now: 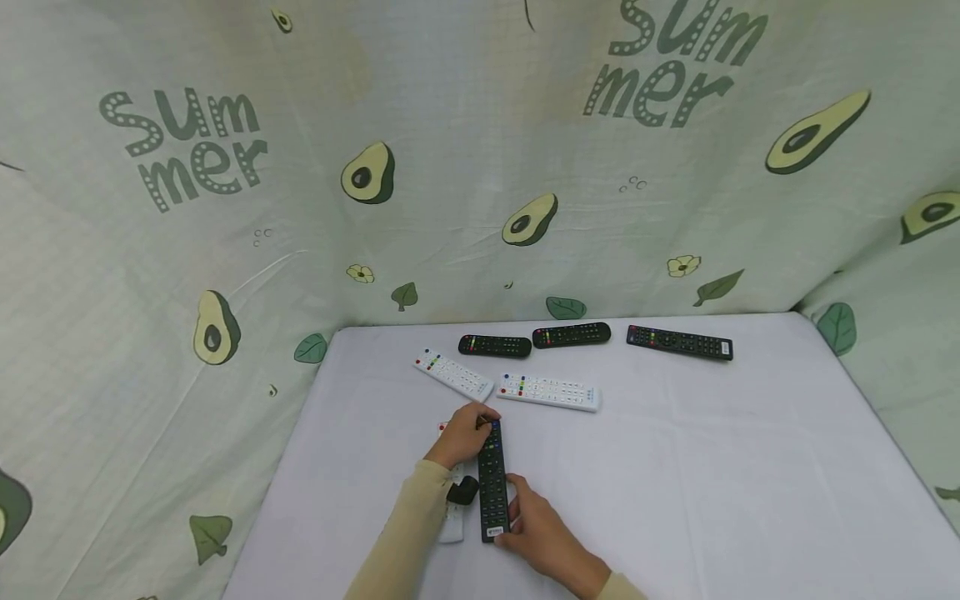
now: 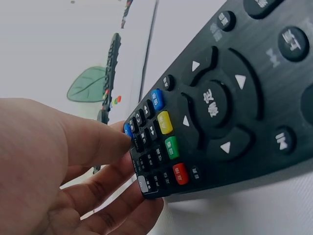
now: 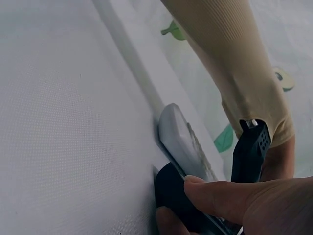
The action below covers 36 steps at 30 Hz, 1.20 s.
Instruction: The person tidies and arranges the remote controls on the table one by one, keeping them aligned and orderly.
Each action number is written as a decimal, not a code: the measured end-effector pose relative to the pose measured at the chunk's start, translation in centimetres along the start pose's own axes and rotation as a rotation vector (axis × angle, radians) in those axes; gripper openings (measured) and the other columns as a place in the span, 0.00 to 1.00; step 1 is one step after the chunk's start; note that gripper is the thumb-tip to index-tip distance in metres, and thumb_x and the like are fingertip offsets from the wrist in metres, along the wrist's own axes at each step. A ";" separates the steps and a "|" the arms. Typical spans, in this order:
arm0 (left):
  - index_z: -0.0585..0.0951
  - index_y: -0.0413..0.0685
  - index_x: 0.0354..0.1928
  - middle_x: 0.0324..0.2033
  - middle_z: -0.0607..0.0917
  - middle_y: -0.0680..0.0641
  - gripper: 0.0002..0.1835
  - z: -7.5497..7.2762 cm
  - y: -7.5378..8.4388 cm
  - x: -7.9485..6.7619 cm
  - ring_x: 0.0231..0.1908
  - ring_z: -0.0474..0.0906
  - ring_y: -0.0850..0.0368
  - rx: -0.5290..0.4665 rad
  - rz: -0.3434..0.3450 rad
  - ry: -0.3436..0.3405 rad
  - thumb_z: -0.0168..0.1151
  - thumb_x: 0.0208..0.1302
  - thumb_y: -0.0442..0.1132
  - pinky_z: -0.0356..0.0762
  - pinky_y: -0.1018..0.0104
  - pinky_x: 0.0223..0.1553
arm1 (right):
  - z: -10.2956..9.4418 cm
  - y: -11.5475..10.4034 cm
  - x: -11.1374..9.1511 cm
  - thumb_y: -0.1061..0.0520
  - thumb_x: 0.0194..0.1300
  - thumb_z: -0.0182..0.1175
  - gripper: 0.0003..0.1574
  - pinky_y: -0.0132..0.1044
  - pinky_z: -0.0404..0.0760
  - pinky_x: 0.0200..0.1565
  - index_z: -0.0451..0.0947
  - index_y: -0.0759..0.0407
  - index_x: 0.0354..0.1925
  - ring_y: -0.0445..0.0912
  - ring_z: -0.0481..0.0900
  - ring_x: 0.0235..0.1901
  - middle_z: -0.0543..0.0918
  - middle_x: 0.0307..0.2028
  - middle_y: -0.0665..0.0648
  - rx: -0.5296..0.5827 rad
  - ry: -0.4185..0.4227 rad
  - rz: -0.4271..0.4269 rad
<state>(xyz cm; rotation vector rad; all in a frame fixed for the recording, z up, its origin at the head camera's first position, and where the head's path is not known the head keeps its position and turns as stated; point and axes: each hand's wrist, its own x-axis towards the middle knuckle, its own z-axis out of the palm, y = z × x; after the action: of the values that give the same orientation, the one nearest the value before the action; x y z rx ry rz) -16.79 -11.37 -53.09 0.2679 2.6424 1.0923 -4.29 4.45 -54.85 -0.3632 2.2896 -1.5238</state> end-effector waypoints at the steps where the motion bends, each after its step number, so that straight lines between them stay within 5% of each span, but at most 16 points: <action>1: 0.79 0.46 0.46 0.43 0.79 0.48 0.11 0.0 0.0 0.0 0.46 0.75 0.55 0.000 -0.003 -0.001 0.53 0.64 0.31 0.73 0.57 0.49 | 0.0 0.0 0.0 0.59 0.44 0.71 0.55 0.31 0.75 0.24 0.53 0.71 0.65 0.39 0.74 0.25 0.75 0.29 0.52 -0.003 0.001 0.001; 16: 0.81 0.49 0.47 0.46 0.78 0.50 0.12 0.4 0.9 -0.1 0.51 0.72 0.53 0.069 0.072 0.007 0.55 0.64 0.34 0.70 0.55 0.54 | -2.1 0.6 -1.6 0.54 0.48 0.71 0.55 0.32 0.76 0.25 0.53 0.66 0.67 0.38 0.75 0.27 0.74 0.35 0.53 -0.043 0.008 0.039; 23: 0.81 0.50 0.47 0.46 0.78 0.52 0.12 0.8 2.3 -0.2 0.54 0.70 0.54 0.066 0.143 0.031 0.55 0.64 0.34 0.68 0.56 0.55 | -5.4 1.7 -3.0 0.57 0.50 0.70 0.50 0.30 0.77 0.28 0.55 0.65 0.65 0.38 0.76 0.29 0.75 0.37 0.54 -0.106 0.143 0.015; 36: 0.79 0.51 0.48 0.46 0.78 0.54 0.12 2.4 4.3 0.4 0.53 0.70 0.57 0.053 0.207 0.041 0.56 0.64 0.33 0.70 0.60 0.53 | -10.1 4.1 -3.9 0.62 0.52 0.69 0.42 0.30 0.77 0.32 0.61 0.60 0.63 0.40 0.77 0.31 0.76 0.37 0.53 -0.131 0.387 0.143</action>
<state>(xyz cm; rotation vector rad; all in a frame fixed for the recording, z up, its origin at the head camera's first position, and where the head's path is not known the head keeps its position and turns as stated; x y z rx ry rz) -16.17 -6.68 -51.69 0.5462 2.7306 1.1002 -5.21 15.99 -54.51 0.0718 2.6504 -1.4793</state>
